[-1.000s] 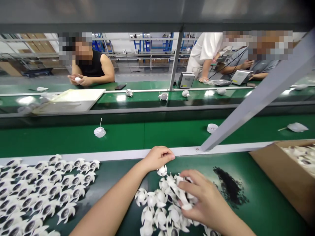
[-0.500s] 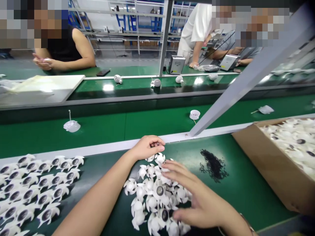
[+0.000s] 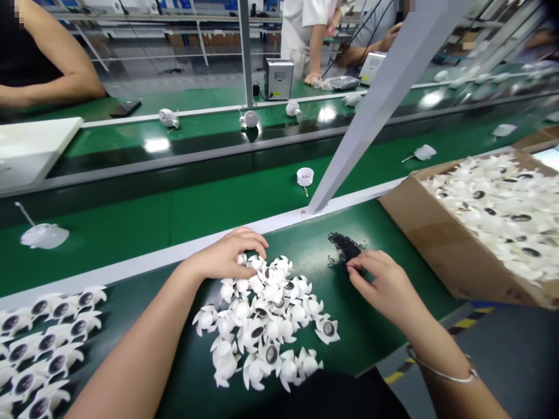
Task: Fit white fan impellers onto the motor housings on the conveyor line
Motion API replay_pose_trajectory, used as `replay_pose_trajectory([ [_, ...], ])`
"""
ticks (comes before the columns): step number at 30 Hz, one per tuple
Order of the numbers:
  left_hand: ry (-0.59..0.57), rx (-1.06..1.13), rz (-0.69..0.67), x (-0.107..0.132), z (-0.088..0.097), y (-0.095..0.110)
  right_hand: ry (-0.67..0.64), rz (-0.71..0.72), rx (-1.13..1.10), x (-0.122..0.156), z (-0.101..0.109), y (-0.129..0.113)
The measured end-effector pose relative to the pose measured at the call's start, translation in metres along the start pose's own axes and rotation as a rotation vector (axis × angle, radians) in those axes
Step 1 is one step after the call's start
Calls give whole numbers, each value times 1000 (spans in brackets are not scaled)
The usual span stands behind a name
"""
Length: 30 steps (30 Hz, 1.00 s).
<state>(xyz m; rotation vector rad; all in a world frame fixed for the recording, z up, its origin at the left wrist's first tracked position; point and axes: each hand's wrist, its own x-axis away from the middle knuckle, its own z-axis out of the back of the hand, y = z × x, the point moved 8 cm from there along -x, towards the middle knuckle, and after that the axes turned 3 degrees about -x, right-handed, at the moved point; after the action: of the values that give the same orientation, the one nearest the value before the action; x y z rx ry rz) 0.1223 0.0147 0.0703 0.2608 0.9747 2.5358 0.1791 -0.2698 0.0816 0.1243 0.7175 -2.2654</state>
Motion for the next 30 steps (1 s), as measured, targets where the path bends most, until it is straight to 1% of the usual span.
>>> replay_pose_trajectory([
  [2,14,45,38,-1,2,-1,-25,13,7,4,-9,1],
  [5,42,106,119,-1,3,-8,-37,36,30,6,-16,0],
  [7,100,145,137,-1,5,-13,-55,71,52,4,-19,-1],
  [8,149,161,135,-2,7,-15,-70,94,67,3,-20,-3],
  [11,323,170,74,-2,13,-16,-113,155,158,0,-23,-10],
  [13,433,145,-1,-3,16,-12,-129,180,252,-2,-25,-14],
  [14,471,128,-45,-3,17,-8,-133,189,301,-3,-25,-16],
  [16,491,106,-129,-4,15,1,-136,195,387,-4,-26,-19],
  [18,446,118,-192,-6,11,8,-134,180,425,-7,-26,-19],
  [20,402,160,-215,-7,8,10,-119,138,360,-13,-25,-19],
  [21,393,180,-201,-6,8,9,-110,109,283,-17,-24,-20],
  [24,405,180,-99,-4,11,0,-117,31,-68,-38,-29,-31],
  [27,388,150,-54,-5,12,-7,-204,19,-372,-61,-50,-55],
  [30,362,167,-57,-7,9,-10,-345,4,-493,-75,-78,-75],
])
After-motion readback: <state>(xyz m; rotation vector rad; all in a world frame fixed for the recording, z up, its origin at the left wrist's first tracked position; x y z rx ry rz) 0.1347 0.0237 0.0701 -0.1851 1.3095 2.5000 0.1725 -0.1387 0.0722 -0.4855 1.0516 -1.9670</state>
